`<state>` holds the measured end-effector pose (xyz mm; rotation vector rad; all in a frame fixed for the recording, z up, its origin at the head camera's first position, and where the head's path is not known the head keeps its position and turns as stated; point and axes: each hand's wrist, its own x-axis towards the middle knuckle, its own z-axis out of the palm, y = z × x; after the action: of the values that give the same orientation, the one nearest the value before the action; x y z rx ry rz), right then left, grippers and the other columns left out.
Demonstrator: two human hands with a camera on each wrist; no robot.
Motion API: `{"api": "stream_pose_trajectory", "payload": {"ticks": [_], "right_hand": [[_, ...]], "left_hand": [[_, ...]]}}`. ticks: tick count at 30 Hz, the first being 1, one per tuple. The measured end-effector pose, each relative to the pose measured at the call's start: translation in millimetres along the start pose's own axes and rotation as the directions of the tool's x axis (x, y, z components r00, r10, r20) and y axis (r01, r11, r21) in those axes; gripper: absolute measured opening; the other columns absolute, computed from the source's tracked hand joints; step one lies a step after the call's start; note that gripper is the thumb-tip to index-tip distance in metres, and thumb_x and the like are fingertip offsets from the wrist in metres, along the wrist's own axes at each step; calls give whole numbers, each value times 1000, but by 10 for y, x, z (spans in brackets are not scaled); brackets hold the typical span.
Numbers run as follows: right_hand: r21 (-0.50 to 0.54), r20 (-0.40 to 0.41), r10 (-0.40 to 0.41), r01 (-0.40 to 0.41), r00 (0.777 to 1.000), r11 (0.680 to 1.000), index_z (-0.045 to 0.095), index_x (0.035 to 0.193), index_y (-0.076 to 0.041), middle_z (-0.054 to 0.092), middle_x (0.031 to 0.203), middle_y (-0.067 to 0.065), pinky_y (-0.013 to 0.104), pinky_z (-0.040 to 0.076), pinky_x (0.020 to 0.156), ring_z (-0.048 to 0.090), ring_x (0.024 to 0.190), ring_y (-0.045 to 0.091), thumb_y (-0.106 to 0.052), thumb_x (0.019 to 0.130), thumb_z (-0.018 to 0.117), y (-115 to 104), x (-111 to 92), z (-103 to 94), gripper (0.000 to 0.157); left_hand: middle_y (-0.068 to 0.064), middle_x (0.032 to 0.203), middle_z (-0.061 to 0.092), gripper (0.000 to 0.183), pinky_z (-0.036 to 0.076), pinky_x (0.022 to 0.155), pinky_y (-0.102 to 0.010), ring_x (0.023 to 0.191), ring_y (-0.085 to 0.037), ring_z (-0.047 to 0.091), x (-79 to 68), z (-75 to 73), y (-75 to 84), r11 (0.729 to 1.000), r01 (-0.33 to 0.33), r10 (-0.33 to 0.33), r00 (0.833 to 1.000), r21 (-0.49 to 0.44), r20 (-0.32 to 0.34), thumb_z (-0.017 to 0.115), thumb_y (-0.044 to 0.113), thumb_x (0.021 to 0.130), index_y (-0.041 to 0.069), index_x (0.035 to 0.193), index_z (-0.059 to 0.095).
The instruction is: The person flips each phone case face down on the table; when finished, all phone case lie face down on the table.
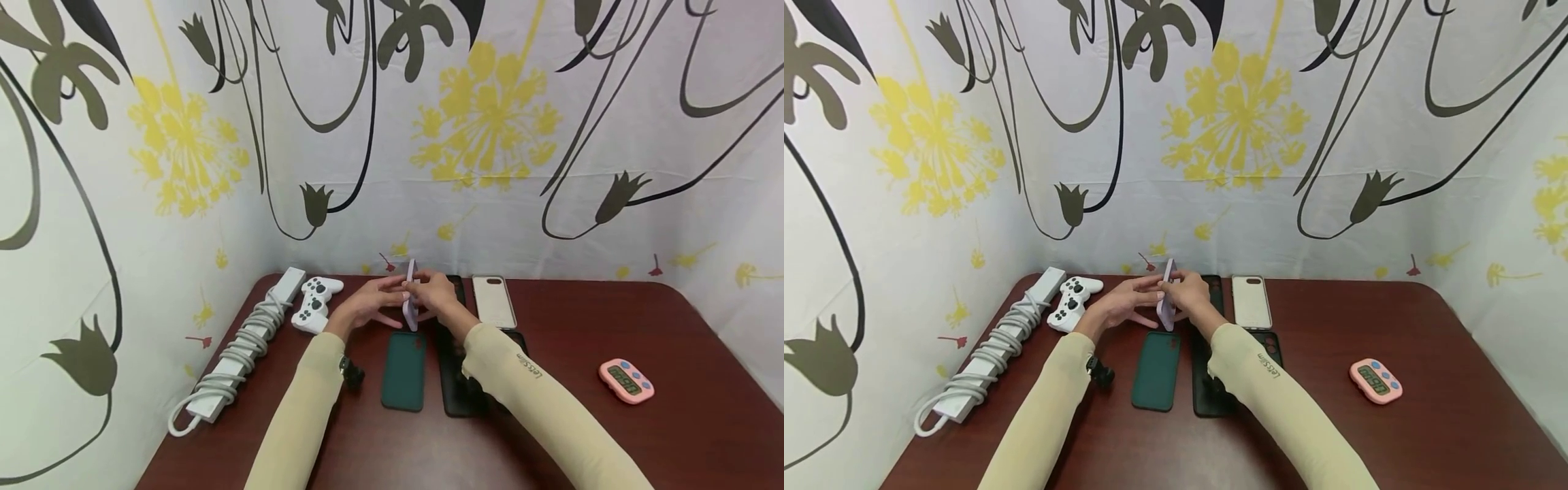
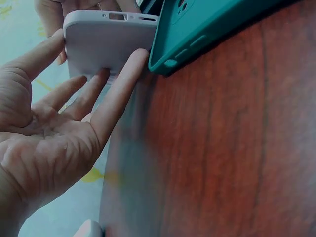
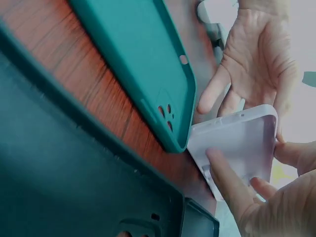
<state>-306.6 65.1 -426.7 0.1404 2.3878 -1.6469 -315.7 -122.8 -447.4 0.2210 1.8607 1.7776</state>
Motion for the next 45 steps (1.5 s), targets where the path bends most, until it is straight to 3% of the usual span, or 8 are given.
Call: {"api": "stream_pose_trajectory", "payload": {"ticks": [7,12,21,30,38,45], "right_hand": [[124,11,29,-31,1000,992,62,145,-14,68,130,20,55,66,79,75,105,35,-26,104,68,20,-40,-12,44],[183,8,22,-23,1000,983,66,141,-10,70,127,21,49,67,72,74,112,39,-20,103,69,49,-39,-35,40],[135,-16,-17,19,1000,991,71,129,0,71,112,20,40,67,66,77,92,28,-11,101,68,5,-36,-110,30],[81,46,-3,-1,999,997,62,138,5,63,130,28,40,68,71,74,107,37,-8,102,62,-103,-65,-334,39],[150,50,4,-12,999,989,60,143,4,64,134,29,37,68,71,73,113,37,-9,103,62,-38,-9,-351,42],[199,42,3,-12,999,980,59,144,6,67,135,30,33,67,68,76,108,33,-8,102,63,39,45,-325,44]], "left_hand": [[-11,165,47,59,62,94,-60,151,-39,47,36,-1,-2,999,41,-41,999,1,25,63,22,108,25,163,43],[-13,166,44,58,63,90,-61,152,-39,46,28,-7,-30,997,75,-75,997,-6,35,59,17,109,30,163,42],[-17,162,47,65,62,92,-60,143,-38,55,70,37,-31,999,19,-21,999,43,51,64,11,106,28,164,40],[-15,160,45,64,62,92,-60,134,-34,59,129,91,-30,998,-26,24,999,60,48,61,7,107,35,161,43],[-15,158,41,73,64,90,-56,124,-36,63,158,121,-60,998,-24,24,1000,51,-1,65,4,103,36,163,39],[-16,165,37,81,64,91,-53,127,-34,63,142,111,-49,998,12,-7,996,55,-92,69,3,100,21,168,28]]}}
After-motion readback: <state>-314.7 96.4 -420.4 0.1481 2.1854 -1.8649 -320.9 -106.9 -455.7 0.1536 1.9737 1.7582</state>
